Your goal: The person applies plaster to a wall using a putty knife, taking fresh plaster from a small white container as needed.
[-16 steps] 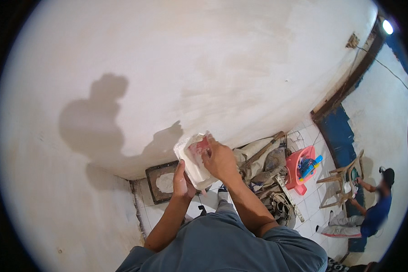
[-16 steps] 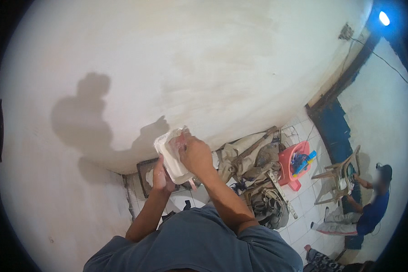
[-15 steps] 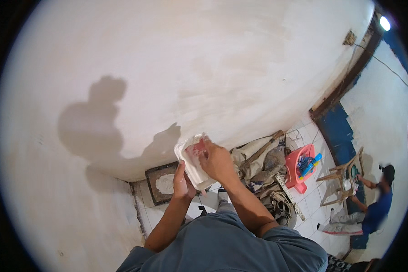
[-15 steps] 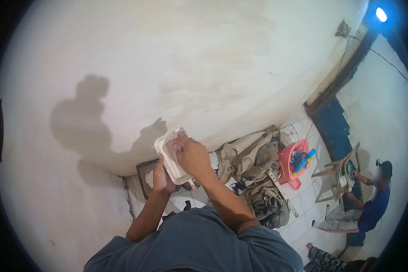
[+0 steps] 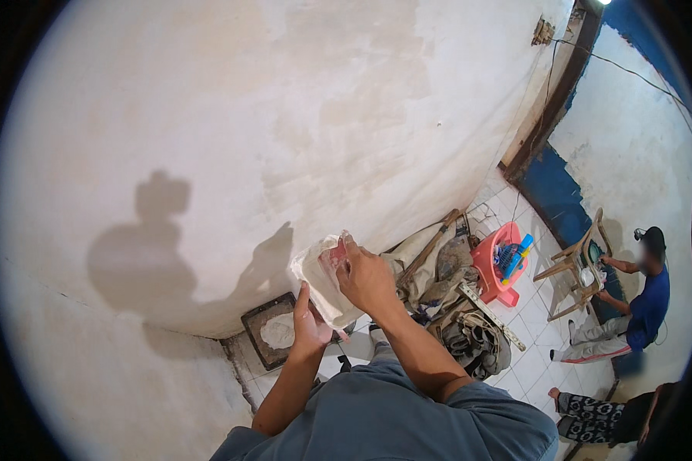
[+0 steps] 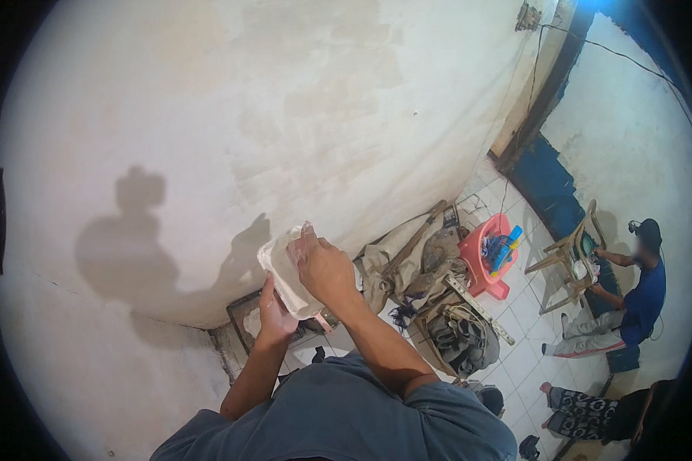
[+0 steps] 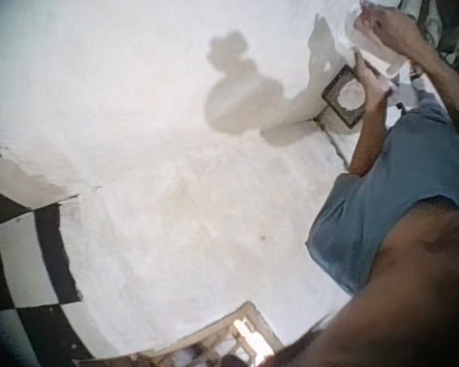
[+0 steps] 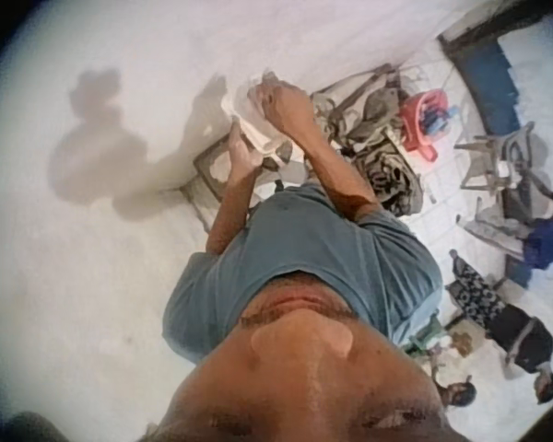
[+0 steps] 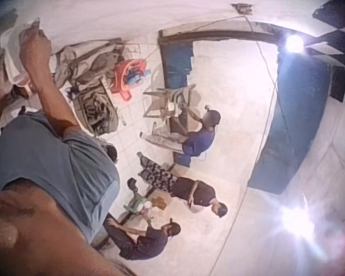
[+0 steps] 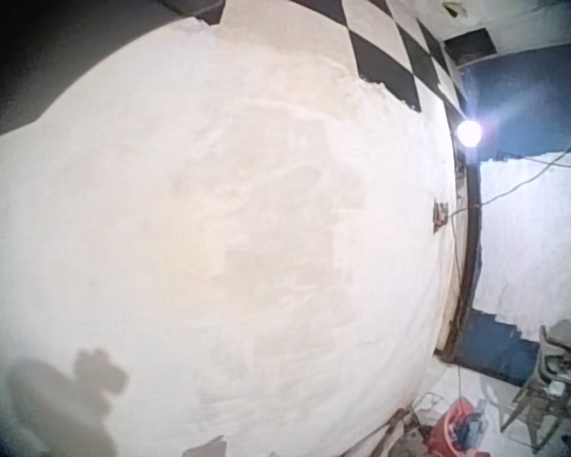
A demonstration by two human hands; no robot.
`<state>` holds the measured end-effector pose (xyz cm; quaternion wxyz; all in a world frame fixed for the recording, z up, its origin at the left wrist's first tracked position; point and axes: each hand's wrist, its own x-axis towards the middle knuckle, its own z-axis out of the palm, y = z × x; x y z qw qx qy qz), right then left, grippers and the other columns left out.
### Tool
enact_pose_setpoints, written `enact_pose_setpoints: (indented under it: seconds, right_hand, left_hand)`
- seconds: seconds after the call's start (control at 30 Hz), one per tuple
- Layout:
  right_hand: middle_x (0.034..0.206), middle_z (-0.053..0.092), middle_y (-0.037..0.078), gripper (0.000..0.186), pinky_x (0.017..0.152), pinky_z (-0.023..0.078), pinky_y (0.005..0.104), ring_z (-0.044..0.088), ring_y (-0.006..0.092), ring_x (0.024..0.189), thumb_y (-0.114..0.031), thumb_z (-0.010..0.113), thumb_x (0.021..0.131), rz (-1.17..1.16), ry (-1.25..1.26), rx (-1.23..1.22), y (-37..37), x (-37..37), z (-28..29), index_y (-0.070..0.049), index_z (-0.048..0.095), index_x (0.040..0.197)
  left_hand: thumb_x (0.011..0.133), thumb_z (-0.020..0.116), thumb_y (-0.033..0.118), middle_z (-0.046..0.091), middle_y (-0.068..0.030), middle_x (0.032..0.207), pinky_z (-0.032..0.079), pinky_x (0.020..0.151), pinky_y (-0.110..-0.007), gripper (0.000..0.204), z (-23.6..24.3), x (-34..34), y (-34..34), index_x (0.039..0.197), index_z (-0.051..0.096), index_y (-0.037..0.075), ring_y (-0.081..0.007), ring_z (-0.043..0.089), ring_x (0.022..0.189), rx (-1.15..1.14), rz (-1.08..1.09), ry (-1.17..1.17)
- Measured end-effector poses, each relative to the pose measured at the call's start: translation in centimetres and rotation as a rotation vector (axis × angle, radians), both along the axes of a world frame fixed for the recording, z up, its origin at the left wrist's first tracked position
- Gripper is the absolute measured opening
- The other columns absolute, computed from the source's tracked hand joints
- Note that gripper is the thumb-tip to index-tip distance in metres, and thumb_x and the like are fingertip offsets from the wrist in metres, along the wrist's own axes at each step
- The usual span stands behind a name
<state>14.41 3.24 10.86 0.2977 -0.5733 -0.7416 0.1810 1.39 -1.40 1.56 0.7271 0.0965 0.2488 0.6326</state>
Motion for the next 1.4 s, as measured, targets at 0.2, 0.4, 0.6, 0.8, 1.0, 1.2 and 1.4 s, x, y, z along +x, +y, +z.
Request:
enact_pose_setpoints:
  seconds: [0.2,0.4,0.6,0.8,1.0,1.2,1.4]
  right_hand:
    - [0.091,0.067,0.025,0.049,0.069,0.054,0.048,0.067,0.0419,0.078,-0.022,0.058,0.089,0.083,-0.004,0.032,-0.7,-1.9,-0.3,0.002,0.052,0.131]
    - [0.087,0.067,0.022,0.044,0.062,0.055,0.0481,0.067,0.0396,0.071,-0.025,0.057,0.091,0.157,-0.055,0.15,-1.1,-2.5,0.9,0.0,0.056,0.128]
    - [0.087,0.067,0.019,0.046,0.061,0.054,0.0469,0.067,0.0387,0.069,-0.024,0.06,0.088,0.139,-0.048,0.159,-0.9,-2.0,1.6,-0.002,0.057,0.128]
    - [0.09,0.068,0.019,0.049,0.065,0.054,0.0464,0.067,0.0389,0.074,-0.015,0.061,0.083,0.089,-0.043,0.121,-0.1,-0.5,1.6,-0.003,0.057,0.13]
    - [0.091,0.068,0.019,0.052,0.067,0.054,0.0468,0.067,0.0381,0.077,-0.013,0.06,0.083,0.033,-0.112,0.075,0.4,0.3,2.2,-0.004,0.054,0.134]
    - [0.093,0.068,0.018,0.05,0.067,0.054,0.0465,0.067,0.0374,0.076,-0.011,0.059,0.084,-0.025,-0.123,0.108,0.8,0.7,1.8,-0.007,0.056,0.134]
    - [0.088,0.066,0.015,0.048,0.064,0.055,0.0459,0.067,0.0357,0.07,-0.011,0.06,0.084,0.054,-0.178,0.171,0.6,0.4,2.4,-0.01,0.058,0.132]
  left_hand:
    - [0.102,0.043,0.038,0.053,-0.0102,0.138,0.036,0.11,-0.044,0.049,-2.5,0.1,0.7,0.141,0.044,0.008,-0.0267,0.051,0.126,0.037,0.028,0.015]
    - [0.103,0.042,0.037,0.055,-0.0096,0.137,0.038,0.108,-0.044,0.046,-2.1,0.0,1.2,0.14,0.046,0.009,-0.0259,0.052,0.126,0.069,0.06,-0.012]
    - [0.103,0.04,0.04,0.053,-0.0094,0.139,0.037,0.109,-0.044,0.05,-0.7,0.0,0.6,0.142,0.043,0.009,-0.026,0.05,0.128,0.043,0.025,0.003]
    - [0.102,0.044,0.04,0.052,-0.0106,0.139,0.037,0.108,-0.043,0.053,0.7,0.5,0.7,0.143,0.041,0.006,-0.0253,0.05,0.127,0.065,0.045,0.009]
    - [0.101,0.047,0.04,0.055,-0.0103,0.136,0.038,0.108,-0.042,0.052,0.0,0.3,0.2,0.141,0.044,0.006,-0.0252,0.052,0.125,0.046,0.03,0.022]
    - [0.1,0.05,0.04,0.057,-0.0098,0.134,0.039,0.107,-0.042,0.051,0.6,0.8,0.1,0.138,0.046,0.007,-0.0251,0.054,0.124,0.031,0.075,0.04]
    - [0.099,0.051,0.039,0.056,-0.0098,0.135,0.037,0.108,-0.042,0.051,-0.2,0.6,-0.3,0.139,0.045,0.007,-0.0249,0.053,0.124,0.032,0.126,0.044]
